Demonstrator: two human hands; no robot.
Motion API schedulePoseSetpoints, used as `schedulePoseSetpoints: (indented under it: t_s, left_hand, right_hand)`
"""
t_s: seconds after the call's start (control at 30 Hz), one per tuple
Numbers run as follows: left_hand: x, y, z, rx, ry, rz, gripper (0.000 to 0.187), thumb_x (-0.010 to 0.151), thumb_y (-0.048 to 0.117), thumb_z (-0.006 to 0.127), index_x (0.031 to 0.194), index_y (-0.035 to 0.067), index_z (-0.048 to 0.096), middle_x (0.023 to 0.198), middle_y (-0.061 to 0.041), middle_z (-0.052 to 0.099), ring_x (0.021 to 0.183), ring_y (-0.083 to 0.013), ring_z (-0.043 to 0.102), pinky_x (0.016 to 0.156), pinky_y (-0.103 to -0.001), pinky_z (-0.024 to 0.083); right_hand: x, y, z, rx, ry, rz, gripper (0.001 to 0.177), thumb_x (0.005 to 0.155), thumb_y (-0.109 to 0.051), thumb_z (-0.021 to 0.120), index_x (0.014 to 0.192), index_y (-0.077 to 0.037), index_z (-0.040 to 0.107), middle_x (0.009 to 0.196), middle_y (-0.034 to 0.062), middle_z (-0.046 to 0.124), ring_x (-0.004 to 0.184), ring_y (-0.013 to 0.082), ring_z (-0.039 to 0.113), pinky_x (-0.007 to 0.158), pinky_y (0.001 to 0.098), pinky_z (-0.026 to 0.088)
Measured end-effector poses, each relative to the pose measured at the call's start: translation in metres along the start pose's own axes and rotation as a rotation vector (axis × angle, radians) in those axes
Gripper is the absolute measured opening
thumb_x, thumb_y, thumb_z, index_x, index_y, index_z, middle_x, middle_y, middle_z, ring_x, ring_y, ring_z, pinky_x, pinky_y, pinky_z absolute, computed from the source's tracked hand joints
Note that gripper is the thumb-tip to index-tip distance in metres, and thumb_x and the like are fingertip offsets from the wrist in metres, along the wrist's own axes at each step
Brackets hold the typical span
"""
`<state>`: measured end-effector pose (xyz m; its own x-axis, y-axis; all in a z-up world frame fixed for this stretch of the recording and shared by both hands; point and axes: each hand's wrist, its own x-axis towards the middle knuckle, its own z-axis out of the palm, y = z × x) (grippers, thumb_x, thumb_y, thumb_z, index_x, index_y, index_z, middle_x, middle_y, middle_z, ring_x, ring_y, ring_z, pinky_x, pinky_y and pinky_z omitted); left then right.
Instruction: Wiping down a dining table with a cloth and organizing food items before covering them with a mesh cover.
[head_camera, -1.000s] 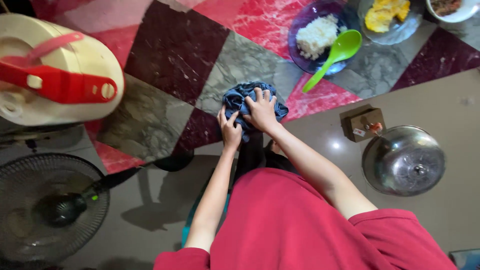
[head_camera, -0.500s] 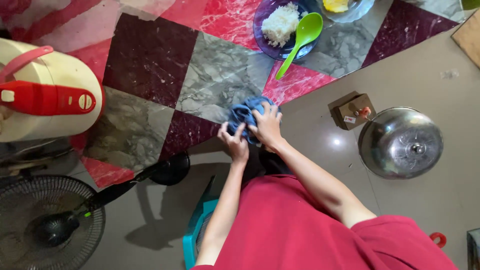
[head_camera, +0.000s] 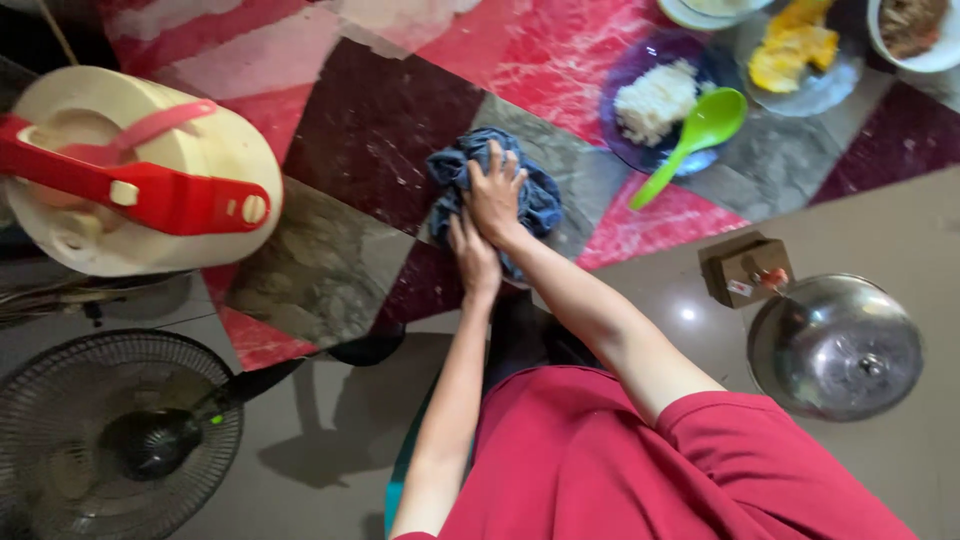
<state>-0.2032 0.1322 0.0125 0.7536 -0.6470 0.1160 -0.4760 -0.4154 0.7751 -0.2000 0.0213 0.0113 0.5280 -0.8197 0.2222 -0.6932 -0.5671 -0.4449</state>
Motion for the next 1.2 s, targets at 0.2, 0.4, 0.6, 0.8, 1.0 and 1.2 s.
schedulePoseSetpoints:
  t_s: [0.2,0.4,0.6,0.8,1.0,1.2]
  left_hand:
    - [0.059,-0.009,0.006,0.039,-0.133,-0.011,0.062,0.100,0.016,0.060,0.155,-0.001,0.035,0.157,-0.036,0.031,0.141,-0.0547,0.036,0.116,-0.054,0.033]
    - [0.134,-0.021,0.012,0.079,-0.224,0.037,0.063,0.099,0.014,0.058,0.157,0.002,0.035,0.160,-0.031,0.032,0.143,-0.0534,0.034,0.118,-0.055,0.034]
    - [0.154,-0.017,-0.030,0.137,-0.153,0.043,0.058,0.095,0.014,0.062,0.148,0.000,0.044,0.148,-0.030,0.044,0.128,-0.0502,0.047,0.109,-0.052,0.041]
    - [0.118,-0.042,-0.095,-0.005,0.101,-0.100,0.026,0.095,0.007,0.058,0.119,0.003,0.067,0.118,-0.020,0.066,0.108,-0.0394,0.065,0.095,-0.045,0.053]
    - [0.049,-0.085,-0.128,0.045,0.223,-0.309,0.011,0.093,0.009,0.059,0.100,0.003,0.064,0.100,-0.018,0.068,0.096,-0.0403,0.065,0.084,-0.047,0.052]
    - [-0.039,-0.088,-0.108,0.073,0.218,-0.363,0.011,0.091,0.010,0.055,0.094,0.000,0.056,0.096,-0.024,0.063,0.094,-0.0445,0.060,0.084,-0.052,0.049]
  right_hand:
    - [0.049,-0.002,0.034,-0.065,0.081,0.161,0.050,0.076,-0.030,0.081,0.122,-0.018,0.066,0.153,0.0178,0.037,0.135,0.0459,0.036,0.100,0.0655,0.034]
    - [0.113,-0.011,0.052,-0.088,0.156,0.250,0.054,0.076,-0.029,0.081,0.126,-0.018,0.065,0.152,0.0174,0.038,0.133,0.0455,0.037,0.098,0.0640,0.035]
    - [0.144,-0.036,0.058,-0.039,0.101,-0.048,0.056,0.075,-0.028,0.082,0.129,-0.023,0.067,0.147,0.0182,0.041,0.128,0.0458,0.038,0.094,0.0638,0.036]
    - [0.107,-0.095,0.063,0.102,-0.133,-0.398,0.039,0.074,-0.032,0.081,0.111,-0.024,0.075,0.132,0.0142,0.051,0.123,0.0414,0.043,0.093,0.0616,0.038]
    - [0.001,-0.129,0.029,0.230,-0.238,-0.660,0.028,0.077,-0.040,0.073,0.095,-0.019,0.075,0.116,0.0095,0.054,0.115,0.0383,0.045,0.088,0.0571,0.037]
    - [-0.072,-0.106,-0.010,0.258,-0.386,-0.731,0.016,0.084,-0.034,0.066,0.091,-0.022,0.073,0.108,0.0050,0.055,0.109,0.0316,0.047,0.088,0.0518,0.037]
